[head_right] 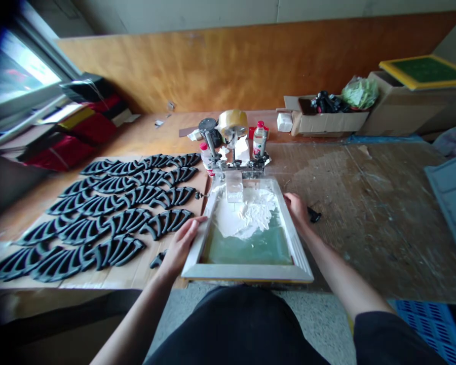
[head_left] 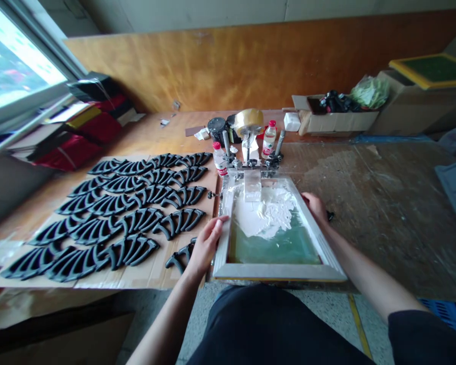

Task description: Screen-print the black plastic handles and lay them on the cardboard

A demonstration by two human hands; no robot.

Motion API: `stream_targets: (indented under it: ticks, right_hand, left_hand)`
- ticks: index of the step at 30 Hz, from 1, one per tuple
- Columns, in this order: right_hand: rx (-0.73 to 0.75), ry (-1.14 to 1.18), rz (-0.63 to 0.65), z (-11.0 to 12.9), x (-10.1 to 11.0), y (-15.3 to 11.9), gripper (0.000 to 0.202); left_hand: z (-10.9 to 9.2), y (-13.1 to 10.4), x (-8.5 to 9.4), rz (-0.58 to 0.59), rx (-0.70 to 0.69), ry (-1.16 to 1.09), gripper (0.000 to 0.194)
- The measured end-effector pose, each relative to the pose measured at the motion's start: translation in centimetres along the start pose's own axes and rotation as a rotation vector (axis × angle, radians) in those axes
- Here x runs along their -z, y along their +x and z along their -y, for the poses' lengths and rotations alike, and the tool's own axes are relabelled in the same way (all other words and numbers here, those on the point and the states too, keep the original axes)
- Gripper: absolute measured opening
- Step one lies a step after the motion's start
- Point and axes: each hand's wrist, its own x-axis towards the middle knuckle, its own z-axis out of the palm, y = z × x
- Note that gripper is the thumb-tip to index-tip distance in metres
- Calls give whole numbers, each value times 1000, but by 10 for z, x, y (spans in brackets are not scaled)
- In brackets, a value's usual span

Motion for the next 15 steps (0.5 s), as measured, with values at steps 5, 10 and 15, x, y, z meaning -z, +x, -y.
stream_targets:
  ticks: [5, 10, 15]
  right_hand:
    - [-36, 314, -54, 36, -1, 53, 48]
    - [187, 273, 289, 98, -13, 73, 29]
    - [457, 214, 386, 101, -8, 32, 1]
  left_hand:
    - [73, 9, -10, -13, 73, 166, 72]
    - [97, 22, -11, -12, 72, 306, 64]
    - [102, 23, -7, -17, 110, 324, 61]
